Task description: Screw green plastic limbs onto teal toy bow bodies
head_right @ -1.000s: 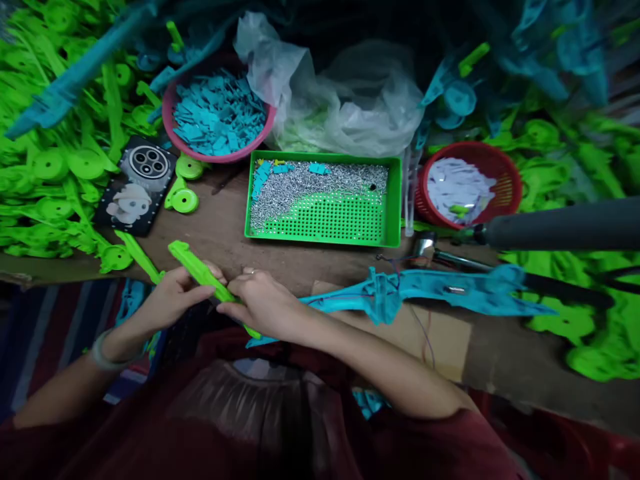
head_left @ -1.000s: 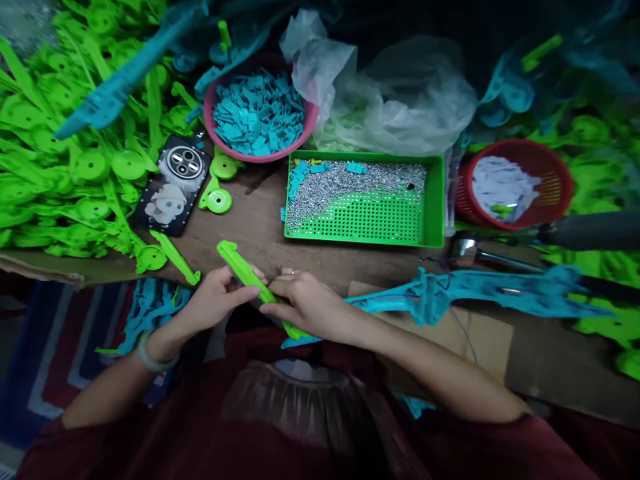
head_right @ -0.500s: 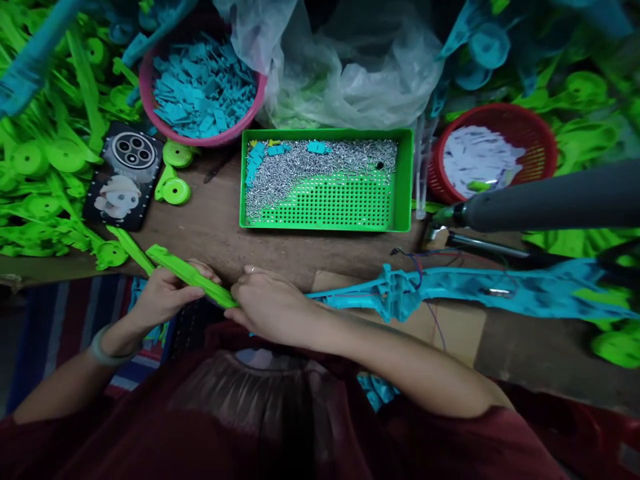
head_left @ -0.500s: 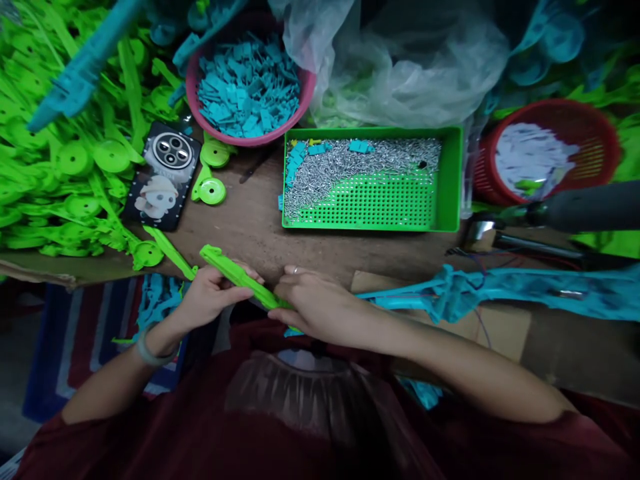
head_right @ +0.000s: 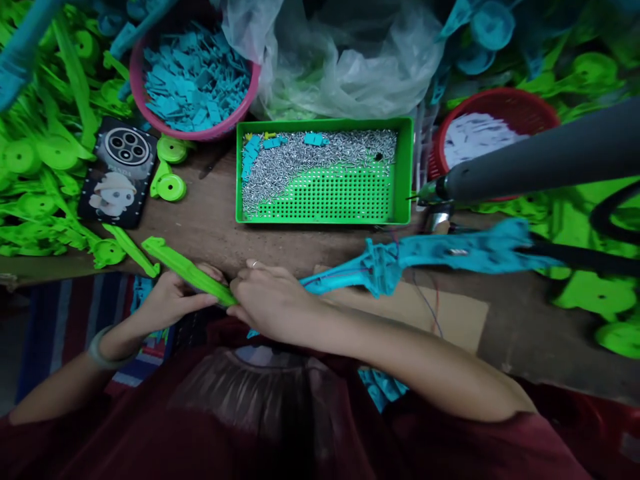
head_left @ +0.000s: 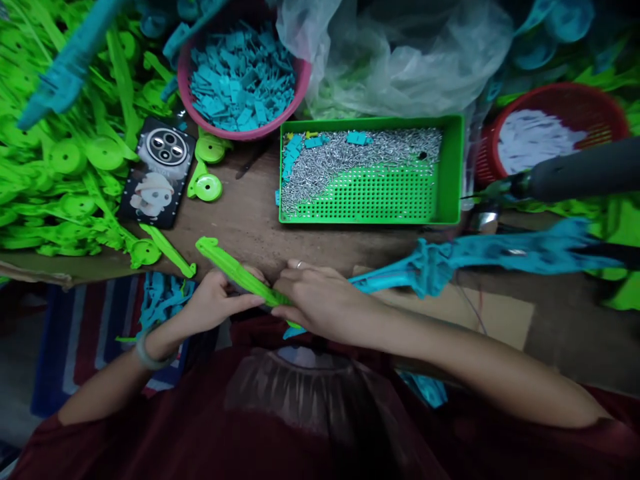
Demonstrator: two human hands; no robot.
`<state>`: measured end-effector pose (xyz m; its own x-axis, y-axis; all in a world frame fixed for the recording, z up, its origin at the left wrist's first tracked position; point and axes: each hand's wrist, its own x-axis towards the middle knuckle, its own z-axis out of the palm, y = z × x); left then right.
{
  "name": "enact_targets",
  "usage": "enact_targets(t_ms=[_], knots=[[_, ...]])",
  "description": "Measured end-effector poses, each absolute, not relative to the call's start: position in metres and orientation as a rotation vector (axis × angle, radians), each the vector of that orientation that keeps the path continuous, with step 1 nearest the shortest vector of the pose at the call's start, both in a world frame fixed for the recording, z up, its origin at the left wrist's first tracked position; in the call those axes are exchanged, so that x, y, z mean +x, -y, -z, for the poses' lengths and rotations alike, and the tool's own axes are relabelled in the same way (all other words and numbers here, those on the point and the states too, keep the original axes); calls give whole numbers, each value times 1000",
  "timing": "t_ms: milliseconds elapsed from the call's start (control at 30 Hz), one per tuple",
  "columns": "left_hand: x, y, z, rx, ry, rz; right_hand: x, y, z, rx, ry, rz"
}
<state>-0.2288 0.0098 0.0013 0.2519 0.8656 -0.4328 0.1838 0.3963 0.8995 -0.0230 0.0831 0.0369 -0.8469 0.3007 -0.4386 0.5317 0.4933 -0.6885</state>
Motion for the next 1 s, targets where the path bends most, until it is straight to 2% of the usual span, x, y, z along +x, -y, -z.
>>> enact_targets(t_ms=[200,433,600,800,900,1000], knots=[[-224,-13,-9,967,-1357,-493,-21,-86,-33,789,-2424,1369],[-223,-8,-4,1007,-1398,-507,-24,-87,-23,790,-2482,1439],[-236,-17,1,894,-1382,-767,-22,-85,-19,797,-2519,1487],[-233,-35,7,551,-1438,-1094,-31,-90,-12,811,-2538,1405],[-233,-44,7,609,-1502,-1085,-32,-82,-18,869,-2591,1366],[-245,-50,-3,868,-1627,-932,-3,-66,-20,988,-2927,1110]])
